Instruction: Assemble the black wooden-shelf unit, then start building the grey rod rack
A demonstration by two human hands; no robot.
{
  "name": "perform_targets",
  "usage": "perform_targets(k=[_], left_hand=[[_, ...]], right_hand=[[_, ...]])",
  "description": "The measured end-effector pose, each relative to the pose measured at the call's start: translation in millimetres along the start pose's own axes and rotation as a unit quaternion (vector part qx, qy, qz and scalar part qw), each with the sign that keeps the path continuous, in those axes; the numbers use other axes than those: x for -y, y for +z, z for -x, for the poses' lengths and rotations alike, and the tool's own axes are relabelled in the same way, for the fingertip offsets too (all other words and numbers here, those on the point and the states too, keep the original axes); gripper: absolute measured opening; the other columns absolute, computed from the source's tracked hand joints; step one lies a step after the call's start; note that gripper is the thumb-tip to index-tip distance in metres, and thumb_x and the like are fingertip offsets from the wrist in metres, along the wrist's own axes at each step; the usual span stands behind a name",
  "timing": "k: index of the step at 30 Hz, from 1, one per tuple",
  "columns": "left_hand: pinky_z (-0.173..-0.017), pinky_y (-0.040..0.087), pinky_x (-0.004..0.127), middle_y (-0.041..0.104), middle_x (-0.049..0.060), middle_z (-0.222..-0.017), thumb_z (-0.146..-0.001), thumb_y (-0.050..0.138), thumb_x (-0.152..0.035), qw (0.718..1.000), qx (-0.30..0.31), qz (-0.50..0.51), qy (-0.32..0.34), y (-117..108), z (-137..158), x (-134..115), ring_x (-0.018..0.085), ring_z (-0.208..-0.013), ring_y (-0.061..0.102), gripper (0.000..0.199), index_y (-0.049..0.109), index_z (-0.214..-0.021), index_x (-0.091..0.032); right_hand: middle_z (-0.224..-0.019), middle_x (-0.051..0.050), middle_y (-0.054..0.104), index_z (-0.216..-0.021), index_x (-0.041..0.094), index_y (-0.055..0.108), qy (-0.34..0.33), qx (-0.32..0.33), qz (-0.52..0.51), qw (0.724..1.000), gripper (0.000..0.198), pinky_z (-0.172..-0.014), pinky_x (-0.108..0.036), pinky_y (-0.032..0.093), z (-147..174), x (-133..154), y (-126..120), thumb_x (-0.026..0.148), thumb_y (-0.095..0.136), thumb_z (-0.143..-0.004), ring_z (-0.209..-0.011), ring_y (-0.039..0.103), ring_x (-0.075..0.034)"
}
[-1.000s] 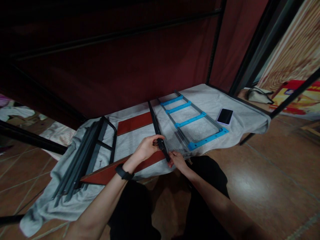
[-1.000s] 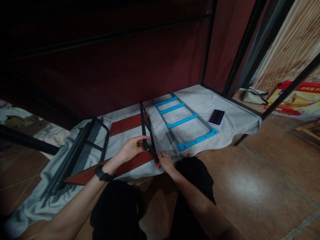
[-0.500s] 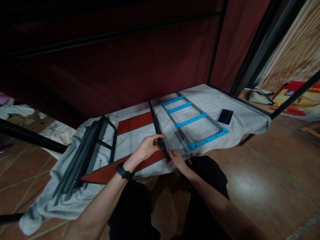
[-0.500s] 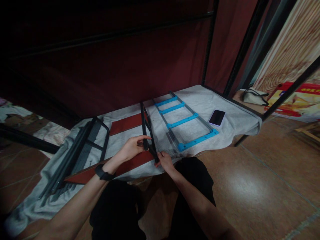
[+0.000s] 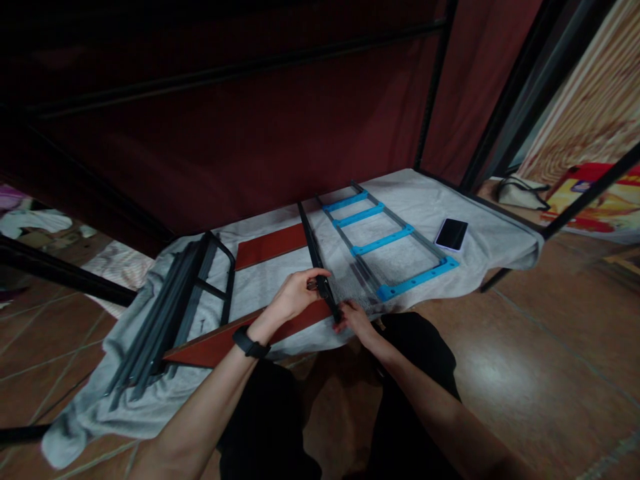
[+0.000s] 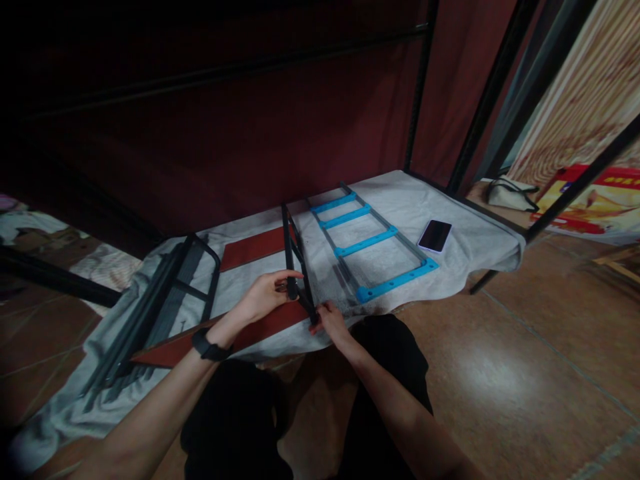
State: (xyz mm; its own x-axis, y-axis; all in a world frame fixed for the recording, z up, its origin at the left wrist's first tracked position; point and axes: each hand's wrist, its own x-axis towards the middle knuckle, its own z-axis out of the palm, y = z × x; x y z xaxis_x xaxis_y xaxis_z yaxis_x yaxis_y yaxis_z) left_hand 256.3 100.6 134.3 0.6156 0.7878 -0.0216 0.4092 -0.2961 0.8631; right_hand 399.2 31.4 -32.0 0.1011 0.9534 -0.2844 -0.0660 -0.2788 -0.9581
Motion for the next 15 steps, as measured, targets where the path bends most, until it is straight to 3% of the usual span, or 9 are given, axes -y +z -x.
perform_targets(k=[4,15], left_hand=[[-0.074,0.056,0.029,0.075,0.005,-0.091,-0.070,0.066,-0.015,1.000,-0.004,-0.004,-0.001,-0.2,-0.4,-1.4,0.018,-0.080,0.069,0.043,0.070,-0.113,-0.016],[-0.073,0.055,0.027,0.075,0.005,-0.089,-0.071,0.068,-0.015,0.999,-0.019,-0.029,0.007,1.4,0.0,1.6,0.018,-0.079,0.069,0.043,0.072,-0.113,-0.018]], right_hand=[[-0.045,0.007,0.055,-0.083,0.023,0.048,0.007,0.005,0.013,1.000,0.015,-0.052,-0.024,0.045,0.2,1.9,-0.5,0.029,0.044,-0.097,-0.044,0.062,-0.015],[-0.043,0.007,0.055,-0.081,0.024,0.047,0.014,0.011,0.036,0.999,0.021,-0.047,-0.022,0.041,3.1,6.6,-1.5,0.028,0.040,-0.100,-0.040,0.060,-0.015]])
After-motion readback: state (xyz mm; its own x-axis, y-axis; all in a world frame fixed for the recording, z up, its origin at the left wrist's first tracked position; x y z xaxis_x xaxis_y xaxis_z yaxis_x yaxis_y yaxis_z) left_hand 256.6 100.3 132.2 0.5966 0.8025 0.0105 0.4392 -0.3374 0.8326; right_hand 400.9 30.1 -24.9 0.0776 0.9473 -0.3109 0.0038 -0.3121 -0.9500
